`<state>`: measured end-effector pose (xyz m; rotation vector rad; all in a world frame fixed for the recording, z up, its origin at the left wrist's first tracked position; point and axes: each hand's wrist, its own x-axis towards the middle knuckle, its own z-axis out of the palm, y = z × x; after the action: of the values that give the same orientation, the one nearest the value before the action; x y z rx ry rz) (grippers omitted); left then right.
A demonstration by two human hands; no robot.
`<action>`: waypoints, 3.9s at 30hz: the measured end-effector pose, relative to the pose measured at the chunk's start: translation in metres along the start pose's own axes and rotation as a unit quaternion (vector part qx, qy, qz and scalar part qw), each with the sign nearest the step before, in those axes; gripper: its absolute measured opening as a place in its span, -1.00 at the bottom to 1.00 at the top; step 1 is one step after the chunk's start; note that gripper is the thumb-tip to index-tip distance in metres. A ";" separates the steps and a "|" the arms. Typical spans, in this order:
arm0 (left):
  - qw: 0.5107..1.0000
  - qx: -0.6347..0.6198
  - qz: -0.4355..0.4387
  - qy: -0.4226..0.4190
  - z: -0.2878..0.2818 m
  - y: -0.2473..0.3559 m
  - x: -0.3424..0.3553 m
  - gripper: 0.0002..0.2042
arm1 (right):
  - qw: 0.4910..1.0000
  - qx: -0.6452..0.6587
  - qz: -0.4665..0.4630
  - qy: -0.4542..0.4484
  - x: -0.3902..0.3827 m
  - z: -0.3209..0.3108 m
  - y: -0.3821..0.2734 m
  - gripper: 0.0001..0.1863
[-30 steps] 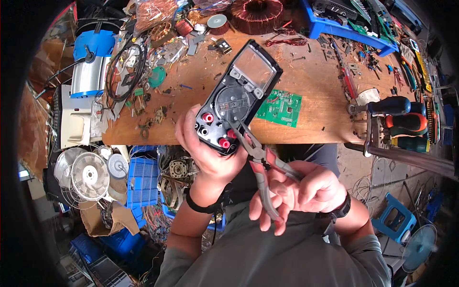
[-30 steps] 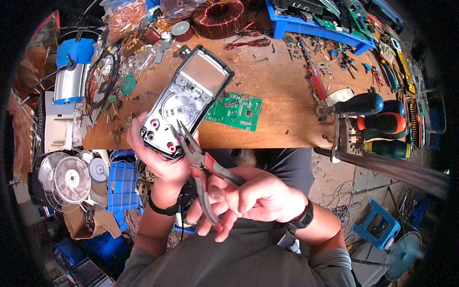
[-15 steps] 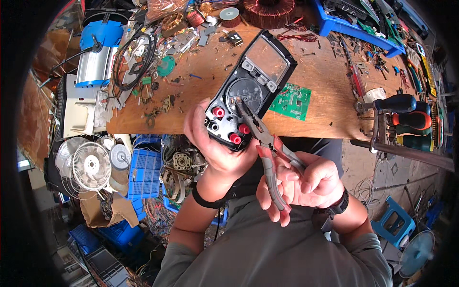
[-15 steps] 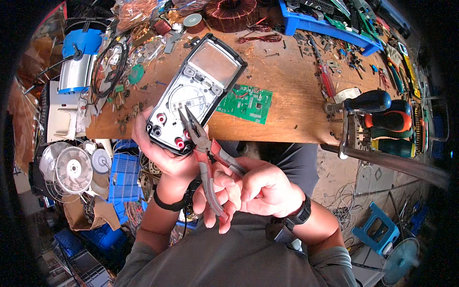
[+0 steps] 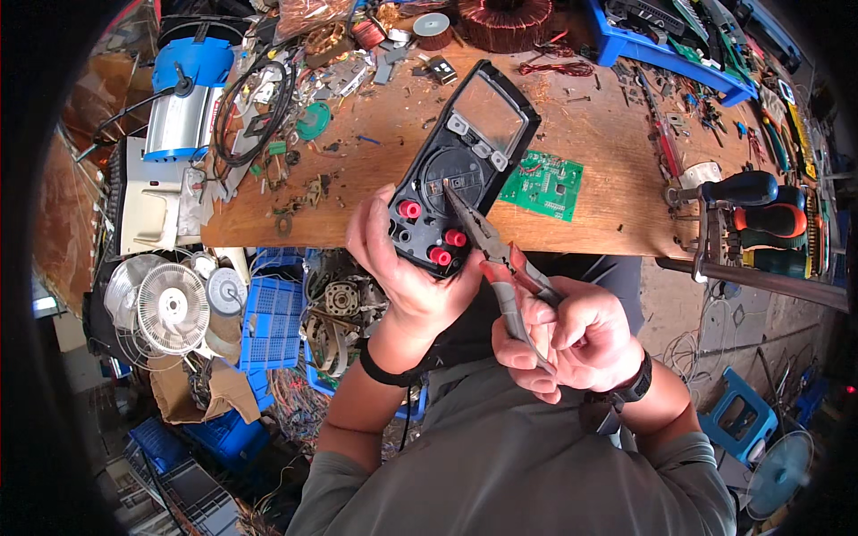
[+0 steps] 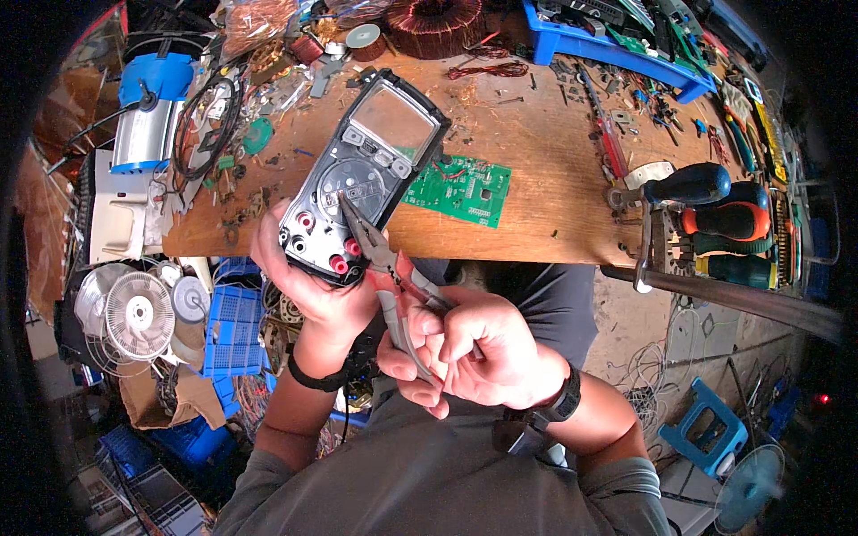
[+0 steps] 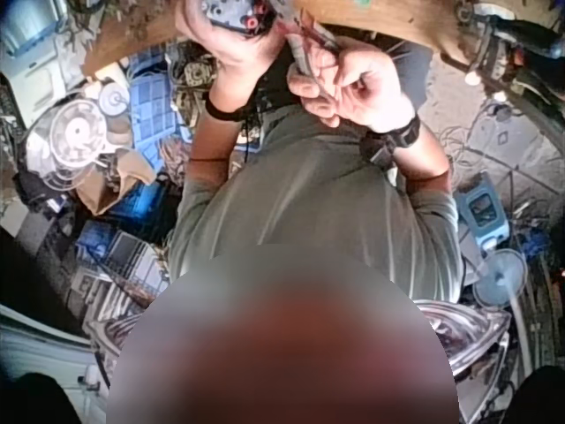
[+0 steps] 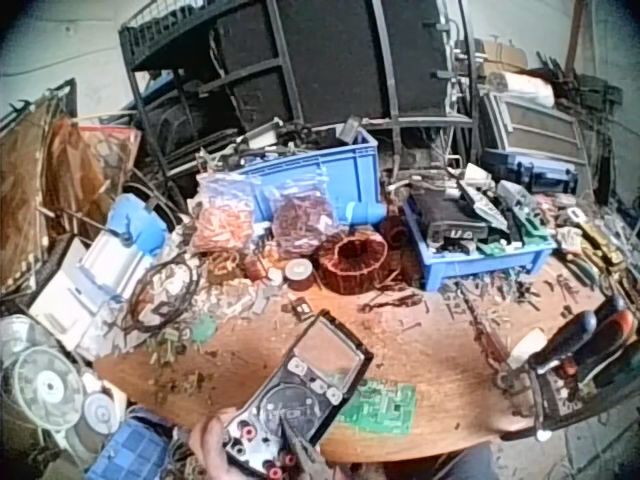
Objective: The recorder is repairing a multimeter by removing the internal PCB and inspecting components.
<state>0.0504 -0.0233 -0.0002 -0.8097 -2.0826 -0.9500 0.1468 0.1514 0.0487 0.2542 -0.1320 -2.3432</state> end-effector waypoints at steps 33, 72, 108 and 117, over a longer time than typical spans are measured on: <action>0.988 -0.045 -0.135 -0.055 0.005 -0.012 0.000 -0.01 | 0.965 0.071 -0.250 -0.023 -0.026 -0.060 -0.095 -0.50; 0.999 0.034 0.011 0.028 0.006 0.008 -0.005 0.03 | 0.993 0.014 0.017 -0.117 0.005 -0.034 0.006 -0.68; 0.960 -0.155 -0.233 -0.004 -0.006 -0.003 0.004 -0.06 | 0.963 0.056 -0.262 0.015 -0.028 -0.059 -0.091 -0.56; 0.942 -0.162 -0.292 0.004 -0.013 -0.004 0.008 -0.05 | 0.956 -0.076 -0.282 0.010 -0.049 -0.058 -0.081 -0.59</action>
<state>0.0470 -0.0334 0.0110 -0.3246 -2.2323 -1.6417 0.1378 0.2421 -0.0147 0.2650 0.1547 -2.8993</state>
